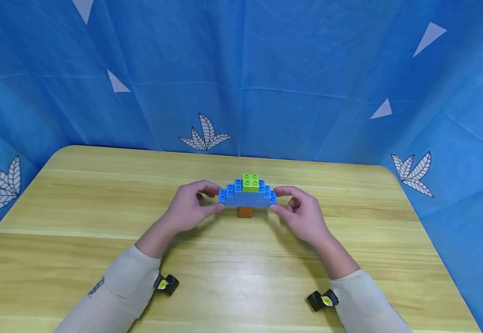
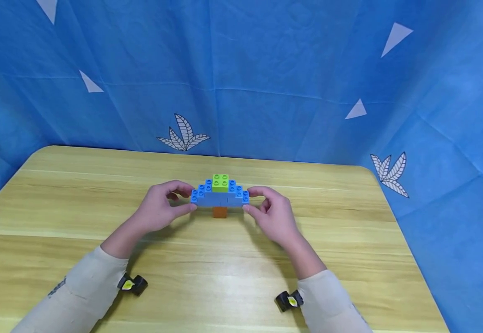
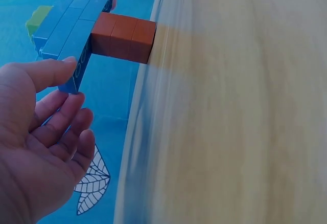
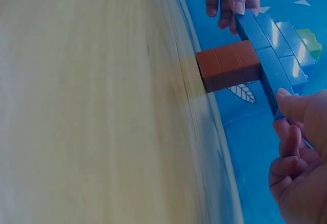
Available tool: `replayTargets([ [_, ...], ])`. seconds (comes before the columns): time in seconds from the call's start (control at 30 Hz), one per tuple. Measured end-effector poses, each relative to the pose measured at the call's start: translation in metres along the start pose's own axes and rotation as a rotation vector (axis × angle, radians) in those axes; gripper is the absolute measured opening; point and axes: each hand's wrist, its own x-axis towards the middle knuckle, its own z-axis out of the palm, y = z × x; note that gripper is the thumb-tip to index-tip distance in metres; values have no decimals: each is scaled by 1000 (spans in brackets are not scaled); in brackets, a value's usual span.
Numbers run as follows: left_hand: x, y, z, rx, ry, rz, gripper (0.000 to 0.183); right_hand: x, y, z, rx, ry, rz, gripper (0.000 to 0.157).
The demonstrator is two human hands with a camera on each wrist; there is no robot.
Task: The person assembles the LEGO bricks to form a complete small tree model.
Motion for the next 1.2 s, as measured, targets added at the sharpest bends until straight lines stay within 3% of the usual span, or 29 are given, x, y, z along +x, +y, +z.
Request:
replayTargets([
  [0.43, 6, -6, 8, -48, 95, -65, 39, 11, 1, 14, 106, 74, 125, 32],
  [0.77, 13, -8, 12, -41, 97, -161, 37, 24, 3, 23, 115, 78, 228, 28],
  [1.2, 25, -12, 15, -21, 67, -340, 34, 32, 7, 30, 118, 48, 366, 24],
])
